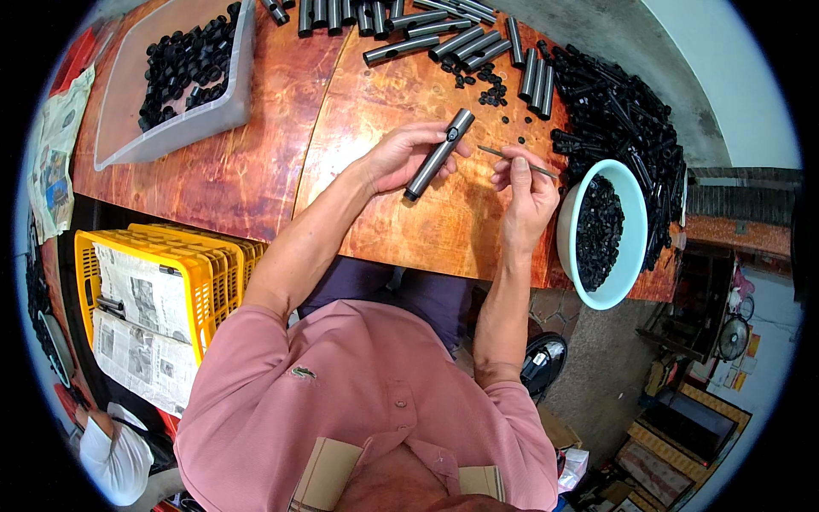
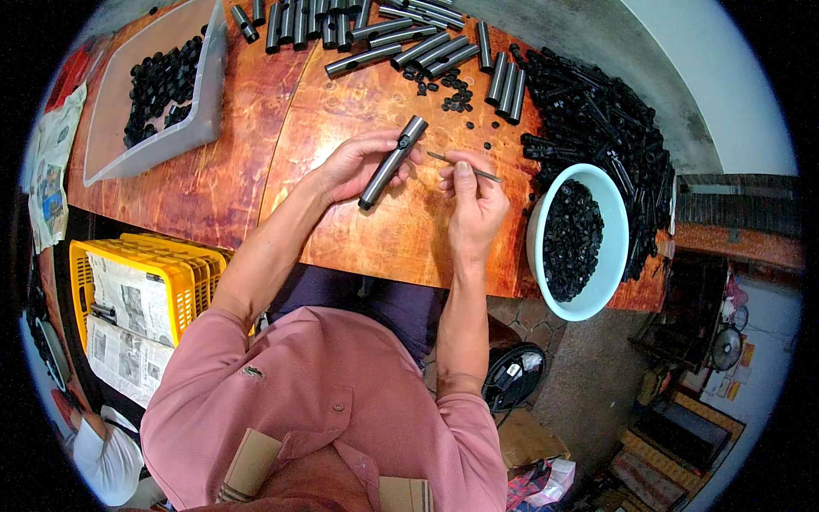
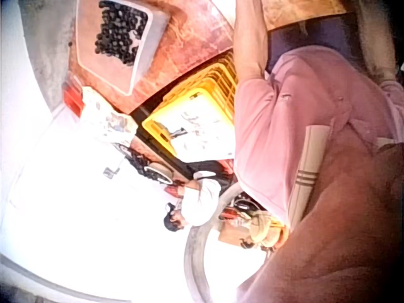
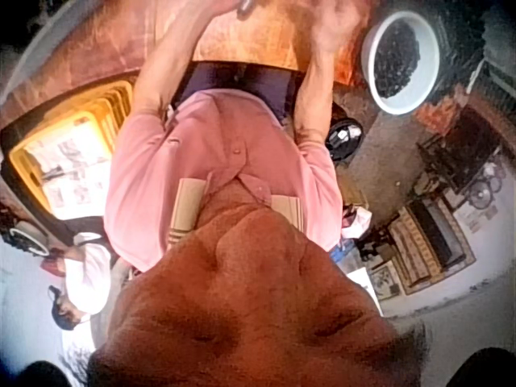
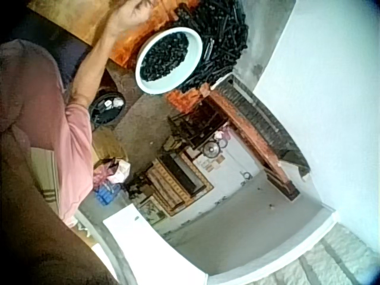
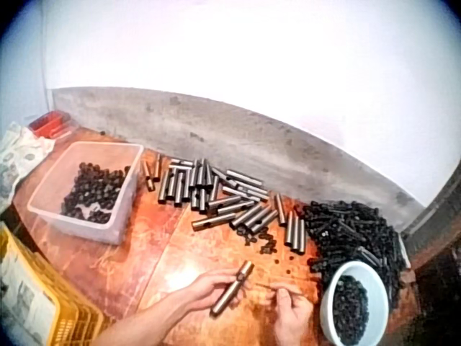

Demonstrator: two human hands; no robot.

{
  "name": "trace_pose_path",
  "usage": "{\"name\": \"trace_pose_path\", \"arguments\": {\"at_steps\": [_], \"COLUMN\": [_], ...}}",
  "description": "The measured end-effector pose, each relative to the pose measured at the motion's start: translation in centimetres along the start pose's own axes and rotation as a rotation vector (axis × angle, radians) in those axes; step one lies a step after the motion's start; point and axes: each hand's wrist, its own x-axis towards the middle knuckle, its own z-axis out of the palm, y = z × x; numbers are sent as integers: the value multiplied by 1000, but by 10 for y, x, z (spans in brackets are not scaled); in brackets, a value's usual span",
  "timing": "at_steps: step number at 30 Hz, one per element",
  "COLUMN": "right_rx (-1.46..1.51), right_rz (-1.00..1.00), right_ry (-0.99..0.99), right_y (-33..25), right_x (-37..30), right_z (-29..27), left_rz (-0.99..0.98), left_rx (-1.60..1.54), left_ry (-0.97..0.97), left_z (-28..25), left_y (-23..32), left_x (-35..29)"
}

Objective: The person assembles small black plastic pieces into cylindrical metal tubes at a workbench. They repeatedly pick up a tube, insert the plastic pieces, and place the completed units into a yellow crate. Another person is visible working in the background.

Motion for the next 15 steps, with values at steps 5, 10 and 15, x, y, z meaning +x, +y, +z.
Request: {"name": "trace_pose_path", "arguments": {"at_steps": [5, 10, 15], "right_rx": [-154, -270, -373], "right_rz": [-56, -88, -117], "right_ry": [30, 26, 10], "right_y": [3, 5, 5], "right_x": [-2, 2, 3], "right_z": [9, 10, 12], "left_rz": [-22, -29, -32], "left_rx": [34, 24, 9], "left_ry": [-7, -27, -29], "left_z": [1, 2, 3], "left_y": [0, 0, -2], "left_x": [-2, -2, -1]}}
